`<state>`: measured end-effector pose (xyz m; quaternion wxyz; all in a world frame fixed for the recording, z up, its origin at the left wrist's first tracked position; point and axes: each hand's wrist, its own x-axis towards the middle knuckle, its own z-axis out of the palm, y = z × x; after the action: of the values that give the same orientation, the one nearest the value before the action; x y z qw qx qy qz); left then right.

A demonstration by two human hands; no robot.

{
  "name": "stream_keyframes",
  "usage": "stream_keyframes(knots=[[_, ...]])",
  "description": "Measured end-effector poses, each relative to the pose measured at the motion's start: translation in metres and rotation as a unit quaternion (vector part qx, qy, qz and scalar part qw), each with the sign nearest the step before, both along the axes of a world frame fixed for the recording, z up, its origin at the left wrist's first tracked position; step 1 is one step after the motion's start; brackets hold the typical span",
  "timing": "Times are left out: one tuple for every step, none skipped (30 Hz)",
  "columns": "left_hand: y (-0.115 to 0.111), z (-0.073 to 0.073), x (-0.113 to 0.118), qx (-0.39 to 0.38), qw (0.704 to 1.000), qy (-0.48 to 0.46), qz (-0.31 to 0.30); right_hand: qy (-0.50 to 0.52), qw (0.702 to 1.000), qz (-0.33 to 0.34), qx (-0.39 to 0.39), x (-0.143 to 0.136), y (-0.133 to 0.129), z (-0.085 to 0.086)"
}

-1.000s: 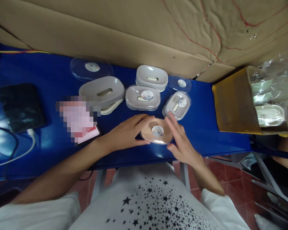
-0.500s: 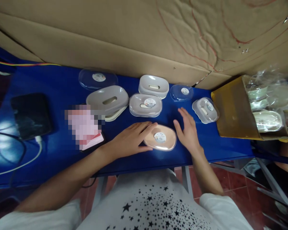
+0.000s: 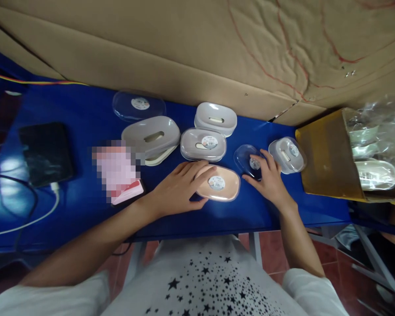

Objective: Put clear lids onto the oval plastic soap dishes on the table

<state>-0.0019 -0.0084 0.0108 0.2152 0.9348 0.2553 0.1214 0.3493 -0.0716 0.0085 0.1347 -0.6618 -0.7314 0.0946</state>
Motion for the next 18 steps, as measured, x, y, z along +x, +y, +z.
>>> stream_keyframes(knots=[[0.001, 0.000, 0.000, 0.000, 1.000, -0.001, 0.000, 0.025, 1.000, -0.005, -0.002, 0.001, 0.003, 0.000], [0.001, 0.000, 0.000, -0.001, 1.000, -0.002, 0.000, 0.054, 0.999, -0.003, 0.002, 0.002, 0.007, 0.001], [0.002, 0.000, 0.000, -0.005, 1.000, -0.005, 0.001, 0.084, 0.996, 0.007, 0.011, 0.003, 0.012, 0.003], [0.003, 0.000, 0.000, -0.010, 1.000, -0.009, 0.001, 0.113, 0.993, 0.024, 0.021, 0.002, 0.017, 0.006], [0.003, -0.001, 0.001, -0.017, 1.000, -0.014, 0.002, 0.139, 0.989, 0.043, 0.031, 0.001, 0.020, 0.009], [0.003, -0.001, 0.001, -0.025, 1.000, -0.018, 0.001, 0.162, 0.984, 0.060, 0.038, -0.002, 0.021, 0.012], [0.003, -0.002, 0.001, -0.036, 0.999, -0.023, 0.002, 0.179, 0.980, 0.076, 0.039, -0.006, 0.021, 0.014], [0.003, -0.003, 0.001, -0.046, 0.999, -0.028, 0.005, 0.187, 0.978, 0.088, 0.035, -0.011, 0.019, 0.017], [0.003, -0.004, 0.001, -0.057, 0.998, -0.033, 0.008, 0.188, 0.977, 0.099, 0.027, -0.016, 0.015, 0.019], [0.003, -0.005, 0.001, -0.067, 0.997, -0.037, 0.011, 0.184, 0.977, 0.110, 0.018, -0.022, 0.010, 0.020], [0.003, -0.006, 0.001, -0.076, 0.996, -0.043, 0.015, 0.177, 0.977, 0.122, 0.007, -0.027, 0.005, 0.021], [0.003, -0.008, 0.001, -0.084, 0.995, -0.050, 0.021, 0.170, 0.976, 0.137, -0.001, -0.033, -0.001, 0.021], [0.003, -0.010, 0.002, -0.089, 0.994, -0.057, 0.025, 0.163, 0.974, 0.154, -0.006, -0.039, -0.005, 0.022], [0.003, -0.012, 0.002, -0.093, 0.993, -0.064, 0.026, 0.156, 0.972, 0.175, -0.009, -0.044, -0.009, 0.022], [0.003, -0.013, 0.002, -0.094, 0.993, -0.069, 0.025, 0.147, 0.969, 0.197, -0.009, -0.050, -0.011, 0.023], [0.003, -0.015, 0.002, -0.094, 0.993, -0.073, 0.023, 0.137, 0.966, 0.218, -0.006, -0.055, -0.013, 0.024], [0.004, -0.016, 0.002, -0.094, 0.993, -0.074, 0.020, 0.126, 0.964, 0.234, -0.003, -0.060, -0.014, 0.025], [0.004, -0.017, 0.002, -0.094, 0.993, -0.073, 0.017, 0.117, 0.962, 0.246, -0.001, -0.064, -0.014, 0.027]])
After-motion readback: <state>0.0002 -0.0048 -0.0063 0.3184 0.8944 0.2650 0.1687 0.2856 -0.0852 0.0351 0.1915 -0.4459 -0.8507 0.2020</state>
